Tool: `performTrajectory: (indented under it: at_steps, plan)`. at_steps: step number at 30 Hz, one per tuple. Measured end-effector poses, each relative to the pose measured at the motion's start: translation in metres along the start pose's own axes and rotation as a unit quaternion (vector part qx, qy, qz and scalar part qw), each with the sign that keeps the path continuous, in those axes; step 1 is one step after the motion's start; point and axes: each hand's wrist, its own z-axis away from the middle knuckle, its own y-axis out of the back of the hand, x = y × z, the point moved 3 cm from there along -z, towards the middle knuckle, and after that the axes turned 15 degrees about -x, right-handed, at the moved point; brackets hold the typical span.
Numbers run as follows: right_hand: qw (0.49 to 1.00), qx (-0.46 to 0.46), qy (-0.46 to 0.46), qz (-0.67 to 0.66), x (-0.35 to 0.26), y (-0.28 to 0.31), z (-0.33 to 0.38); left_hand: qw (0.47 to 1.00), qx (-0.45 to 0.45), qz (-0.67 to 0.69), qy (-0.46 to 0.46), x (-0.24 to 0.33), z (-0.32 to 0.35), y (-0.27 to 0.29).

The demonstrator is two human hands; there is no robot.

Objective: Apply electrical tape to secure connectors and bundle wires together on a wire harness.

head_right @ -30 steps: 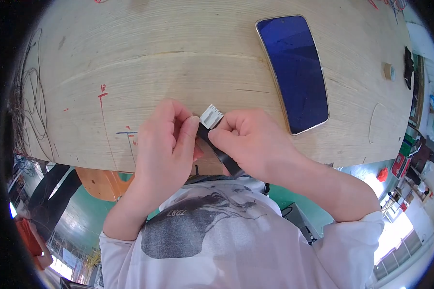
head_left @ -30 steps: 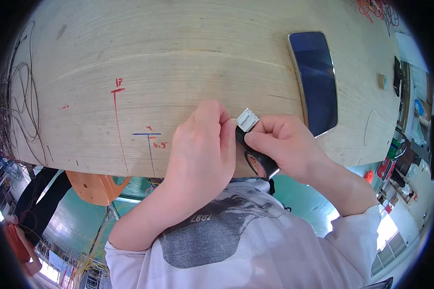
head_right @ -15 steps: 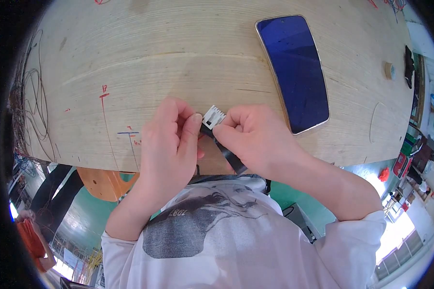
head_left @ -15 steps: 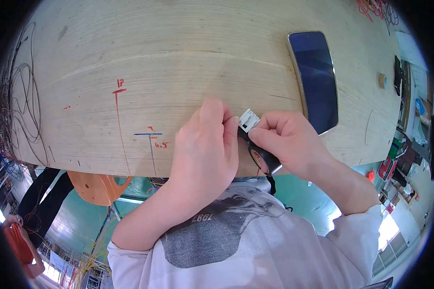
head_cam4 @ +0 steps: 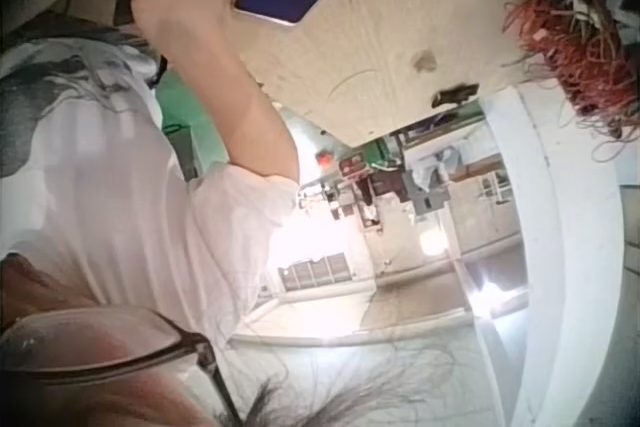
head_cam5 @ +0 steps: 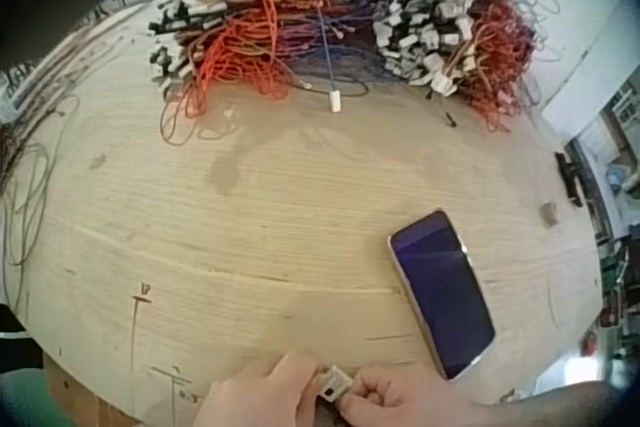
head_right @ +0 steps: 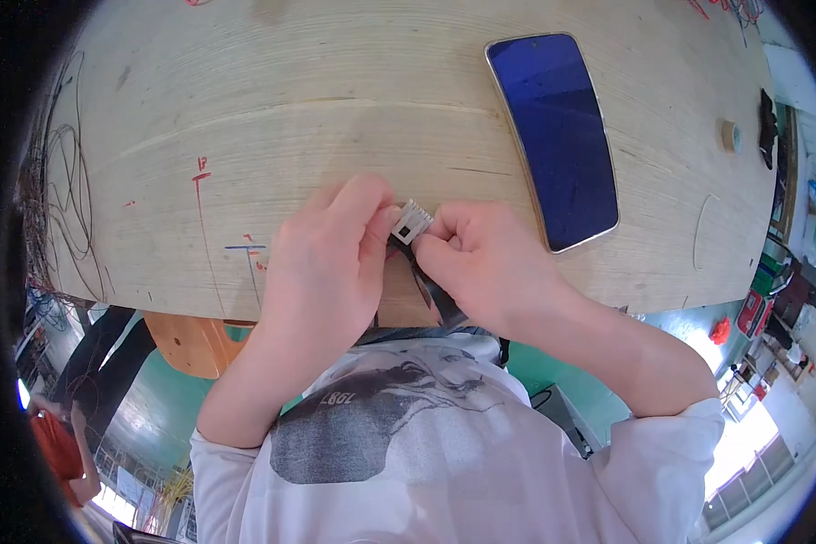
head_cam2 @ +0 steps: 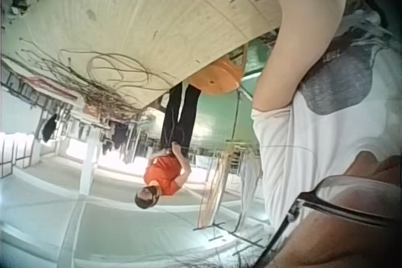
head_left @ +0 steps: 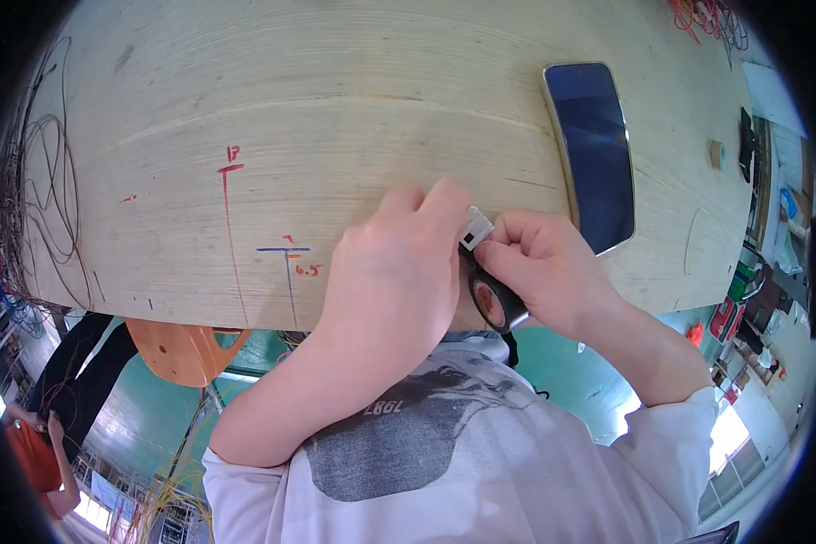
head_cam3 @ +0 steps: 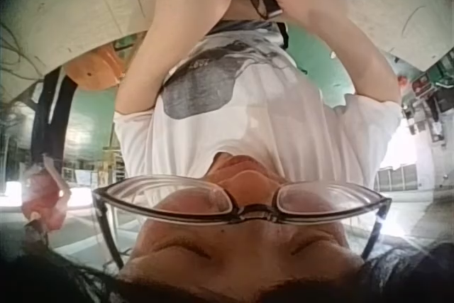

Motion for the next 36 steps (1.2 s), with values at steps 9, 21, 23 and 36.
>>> performTrajectory:
  at_steps: [9, 21, 23, 36]
  plan:
    - [0.992, 0.014, 0.077, 0.096, -0.008, -0.012, 0.024, 0.893, 0.01, 0.446, 0.053, -0.015, 0.025, -0.001]
    - [0.952, -0.003, 0.23, 0.203, -0.014, -0.032, 0.028, 0.649, 0.02, 0.759, 0.052, -0.012, 0.053, -0.012]
    - [0.966, -0.018, 0.226, 0.127, -0.012, -0.035, 0.029, 0.675, 0.129, 0.726, 0.026, -0.005, 0.056, -0.007]
    - [0.921, -0.016, 0.281, 0.271, -0.02, -0.039, 0.038, 0.912, 0.129, 0.387, -0.031, -0.008, 0.073, -0.012]
